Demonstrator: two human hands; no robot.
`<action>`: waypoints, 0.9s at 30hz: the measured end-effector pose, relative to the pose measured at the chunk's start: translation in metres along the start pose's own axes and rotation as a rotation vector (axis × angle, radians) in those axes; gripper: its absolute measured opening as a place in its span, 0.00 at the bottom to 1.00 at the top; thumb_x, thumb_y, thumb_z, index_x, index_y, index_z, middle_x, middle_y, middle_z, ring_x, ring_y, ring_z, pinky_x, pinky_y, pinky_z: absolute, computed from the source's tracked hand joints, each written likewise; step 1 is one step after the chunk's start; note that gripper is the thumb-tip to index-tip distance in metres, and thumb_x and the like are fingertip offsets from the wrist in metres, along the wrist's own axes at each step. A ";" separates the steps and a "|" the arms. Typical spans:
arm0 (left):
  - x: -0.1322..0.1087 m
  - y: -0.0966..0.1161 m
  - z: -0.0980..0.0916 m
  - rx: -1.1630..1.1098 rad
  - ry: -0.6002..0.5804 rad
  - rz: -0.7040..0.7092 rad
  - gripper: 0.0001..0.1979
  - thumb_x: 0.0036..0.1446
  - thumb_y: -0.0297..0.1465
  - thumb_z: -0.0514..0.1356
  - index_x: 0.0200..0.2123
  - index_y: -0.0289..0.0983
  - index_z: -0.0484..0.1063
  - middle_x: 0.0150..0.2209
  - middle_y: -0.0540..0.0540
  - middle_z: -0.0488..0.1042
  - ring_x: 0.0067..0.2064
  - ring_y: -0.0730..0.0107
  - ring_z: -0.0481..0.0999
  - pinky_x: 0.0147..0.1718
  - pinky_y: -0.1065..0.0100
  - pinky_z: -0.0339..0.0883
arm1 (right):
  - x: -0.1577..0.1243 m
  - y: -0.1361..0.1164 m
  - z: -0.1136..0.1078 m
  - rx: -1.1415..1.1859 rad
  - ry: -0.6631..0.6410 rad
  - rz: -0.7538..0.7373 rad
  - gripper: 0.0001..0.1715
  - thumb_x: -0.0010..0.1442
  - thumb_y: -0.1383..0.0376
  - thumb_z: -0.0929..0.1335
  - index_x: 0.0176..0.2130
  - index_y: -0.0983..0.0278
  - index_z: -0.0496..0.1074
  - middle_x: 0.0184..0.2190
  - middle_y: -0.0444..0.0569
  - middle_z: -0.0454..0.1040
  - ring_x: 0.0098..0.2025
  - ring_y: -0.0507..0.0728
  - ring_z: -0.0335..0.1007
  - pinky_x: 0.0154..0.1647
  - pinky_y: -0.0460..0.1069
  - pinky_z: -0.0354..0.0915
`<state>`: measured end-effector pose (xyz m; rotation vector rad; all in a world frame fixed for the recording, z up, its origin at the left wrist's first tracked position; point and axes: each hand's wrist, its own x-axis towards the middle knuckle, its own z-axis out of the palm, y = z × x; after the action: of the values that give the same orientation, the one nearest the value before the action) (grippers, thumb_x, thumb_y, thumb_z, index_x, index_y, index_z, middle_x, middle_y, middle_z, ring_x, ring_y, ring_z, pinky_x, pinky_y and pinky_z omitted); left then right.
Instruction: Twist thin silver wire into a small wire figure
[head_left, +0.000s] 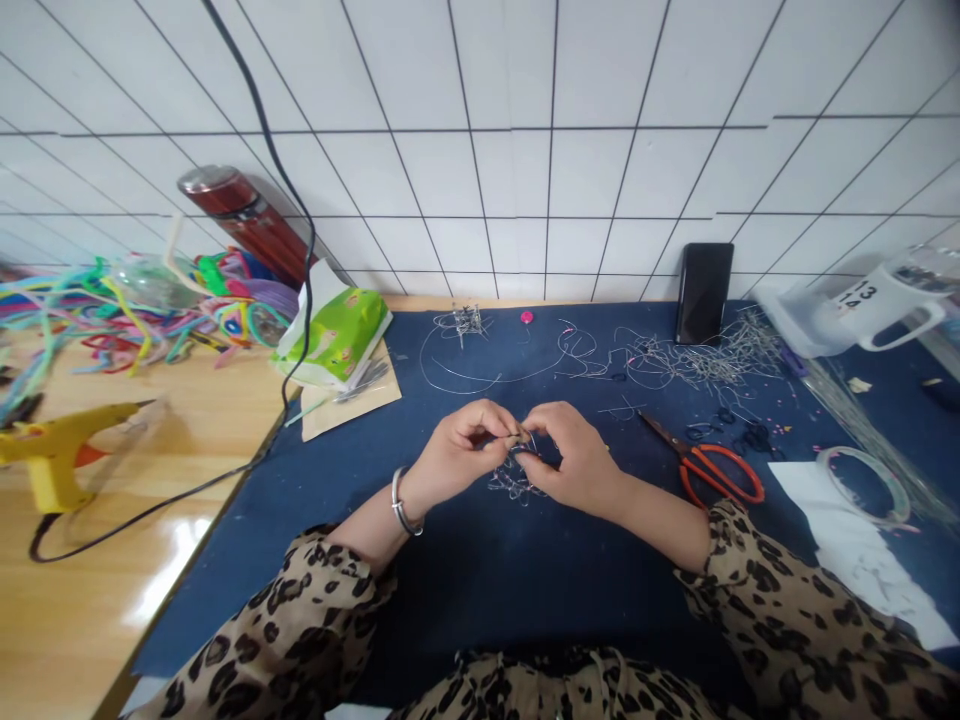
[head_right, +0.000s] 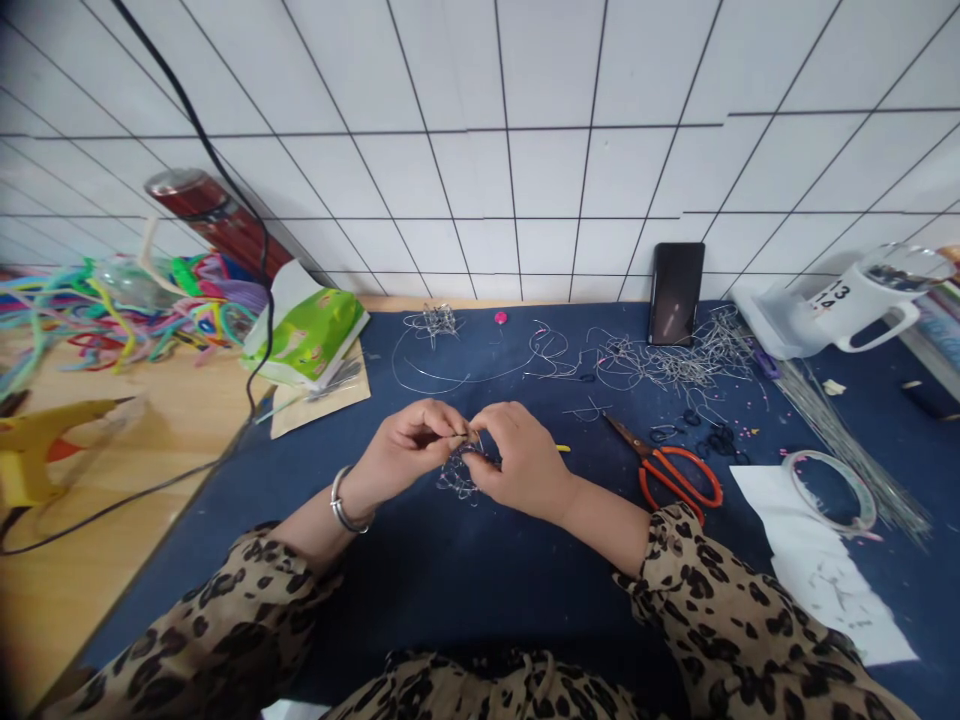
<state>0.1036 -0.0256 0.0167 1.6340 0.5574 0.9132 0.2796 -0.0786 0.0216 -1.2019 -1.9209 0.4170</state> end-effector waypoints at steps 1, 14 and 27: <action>-0.001 -0.001 0.001 0.034 0.002 0.017 0.04 0.52 0.23 0.59 0.30 0.35 0.65 0.34 0.46 0.70 0.36 0.72 0.73 0.36 0.67 0.69 | -0.001 0.000 0.001 -0.003 -0.018 0.021 0.09 0.54 0.68 0.65 0.38 0.63 0.64 0.33 0.48 0.69 0.37 0.56 0.65 0.42 0.53 0.63; -0.007 0.002 0.009 0.339 -0.011 0.112 0.07 0.52 0.20 0.56 0.31 0.36 0.60 0.36 0.46 0.66 0.31 0.77 0.68 0.28 0.73 0.65 | -0.003 -0.008 0.004 0.147 -0.020 0.218 0.03 0.52 0.70 0.65 0.31 0.63 0.63 0.26 0.42 0.66 0.28 0.50 0.62 0.31 0.46 0.60; -0.006 0.001 0.009 0.396 -0.025 0.095 0.07 0.53 0.20 0.53 0.31 0.37 0.59 0.37 0.47 0.65 0.27 0.80 0.67 0.24 0.75 0.63 | -0.002 -0.007 0.004 0.357 -0.062 0.379 0.03 0.54 0.70 0.63 0.30 0.64 0.67 0.25 0.43 0.70 0.26 0.49 0.64 0.27 0.44 0.61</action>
<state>0.1067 -0.0359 0.0153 2.0399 0.6793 0.8888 0.2727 -0.0828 0.0227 -1.3169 -1.5763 0.9631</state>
